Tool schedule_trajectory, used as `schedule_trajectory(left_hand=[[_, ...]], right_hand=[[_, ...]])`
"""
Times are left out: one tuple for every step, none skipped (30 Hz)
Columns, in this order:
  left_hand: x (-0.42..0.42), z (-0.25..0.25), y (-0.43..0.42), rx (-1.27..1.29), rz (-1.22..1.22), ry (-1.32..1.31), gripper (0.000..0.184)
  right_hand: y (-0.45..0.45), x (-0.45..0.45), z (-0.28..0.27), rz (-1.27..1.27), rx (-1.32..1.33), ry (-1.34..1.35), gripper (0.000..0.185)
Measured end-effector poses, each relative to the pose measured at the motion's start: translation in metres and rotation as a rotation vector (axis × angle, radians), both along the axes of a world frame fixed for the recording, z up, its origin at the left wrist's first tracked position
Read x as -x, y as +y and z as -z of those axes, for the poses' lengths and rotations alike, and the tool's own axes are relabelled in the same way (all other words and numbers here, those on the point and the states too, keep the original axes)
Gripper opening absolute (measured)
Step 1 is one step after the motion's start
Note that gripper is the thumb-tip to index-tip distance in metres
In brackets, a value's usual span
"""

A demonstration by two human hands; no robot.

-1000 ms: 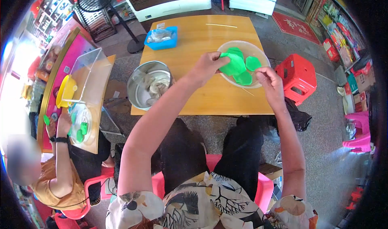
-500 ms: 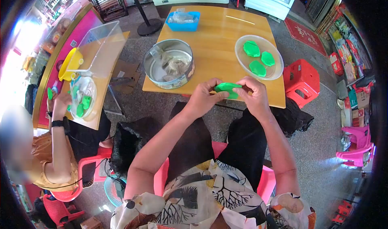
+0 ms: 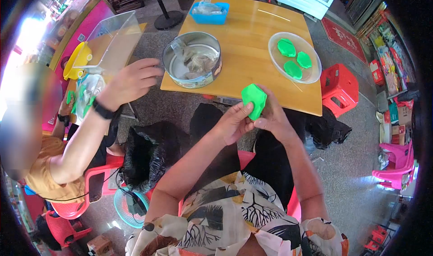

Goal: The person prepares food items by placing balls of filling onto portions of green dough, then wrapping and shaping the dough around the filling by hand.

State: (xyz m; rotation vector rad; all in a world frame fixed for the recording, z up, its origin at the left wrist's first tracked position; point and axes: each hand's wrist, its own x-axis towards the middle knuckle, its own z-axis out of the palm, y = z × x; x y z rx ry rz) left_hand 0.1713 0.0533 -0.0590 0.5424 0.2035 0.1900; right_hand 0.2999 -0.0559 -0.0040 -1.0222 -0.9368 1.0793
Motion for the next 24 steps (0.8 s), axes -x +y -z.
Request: schedule_trajectory(left_hand=[[-0.004, 0.002, -0.006, -0.029, -0.006, -0.024, 0.037], [-0.005, 0.002, -0.011, -0.059, -0.014, -0.047, 0.039], [-0.002, -0.016, -0.019, -0.041, -0.004, 0.068, 0.043], [0.0, -0.016, -0.018, -0.057, 0.01, 0.085, 0.043], [0.003, -0.016, -0.017, -0.071, 0.027, 0.101, 0.043], [0.004, -0.016, -0.015, -0.083, 0.045, 0.117, 0.042], [0.004, -0.011, -0.012, -0.115, 0.068, 0.077, 0.038], [0.006, -0.01, -0.008, -0.272, 0.071, 0.096, 0.035], [0.008, -0.011, -0.004, -0.43, 0.075, 0.116, 0.032], [0.011, -0.014, 0.002, -0.59, 0.077, 0.135, 0.029], [0.016, -0.017, 0.009, -0.777, -0.008, 0.184, 0.025], [0.023, -0.025, 0.017, -0.963, -0.094, 0.234, 0.021], [0.029, -0.033, 0.025, -1.148, -0.179, 0.285, 0.017], [0.035, -0.04, 0.032, -1.251, -0.23, 0.308, 0.014], [0.04, -0.047, 0.04, -1.352, -0.283, 0.332, 0.012], [0.044, -0.054, 0.046, -1.454, -0.339, 0.356, 0.01], [0.046, -0.061, 0.052, -1.531, -0.399, 0.396, 0.005], [0.049, -0.06, 0.058, -1.615, -0.418, 0.413, 0.009], [0.052, -0.056, 0.064, -1.699, -0.435, 0.431, 0.013], [0.052, -0.054, 0.068, -1.783, -0.443, 0.445, 0.018], [0.051, -0.058, 0.059, -1.59, -0.458, 0.406, 0.025], [0.048, -0.064, 0.038, -1.39, -0.452, 0.35, 0.033], [0.039, -0.063, 0.016, -1.178, -0.408, 0.281, 0.04], [0.03, -0.054, 0.004, -1.036, -0.321, 0.216, 0.049]], right_hand=[[0.0, 0.001, 0.009, 0.033, 0.05, -0.109, 0.085], [0.002, 0.003, 0.014, 0.018, 0.05, -0.122, 0.086], [0.007, 0.006, 0.014, 0.001, 0.049, -0.134, 0.087], [0.01, 0.009, 0.013, -0.015, 0.05, -0.146, 0.087], [0.009, 0.012, 0.009, -0.009, 0.03, -0.124, 0.075], [0.009, 0.012, 0.006, -0.009, 0.067, -0.093, 0.068], [0.009, 0.011, 0.004, -0.008, 0.104, -0.062, 0.062], [0.01, 0.01, 0.004, -0.006, 0.142, -0.031, 0.056], [0.012, 0.007, 0.009, 0.042, 0.062, -0.063, 0.052], [0.015, 0.003, 0.019, 0.091, -0.019, -0.096, 0.048], [0.018, 0.0, 0.024, 0.139, -0.1, -0.128, 0.045], [0.019, -0.004, 0.02, 0.224, -0.108, -0.138, 0.046], [0.019, -0.007, 0.012, 0.309, -0.114, -0.146, 0.046], [0.018, -0.009, 0.005, 0.395, -0.118, -0.154, 0.046], [0.018, -0.013, -0.001, 0.421, -0.118, -0.156, 0.047], [0.018, -0.016, -0.001, 0.417, -0.11, -0.171, 0.048], [0.017, -0.02, 0.0, 0.413, -0.102, -0.186, 0.049], [0.017, -0.022, 0.001, 0.409, -0.095, -0.2, 0.05], [0.017, -0.024, 0.004, 0.367, -0.029, -0.236, 0.049], [0.016, -0.025, 0.01, 0.331, 0.039, -0.27, 0.049], [0.014, -0.028, 0.017, 0.307, 0.111, -0.306, 0.049], [0.016, -0.023, 0.033, 0.292, 0.02, -0.469, 0.047], [0.016, -0.011, 0.043, 0.301, -0.043, -0.638, 0.044], [0.014, 0.005, 0.038, 0.302, 0.015, -0.579, 0.039]])
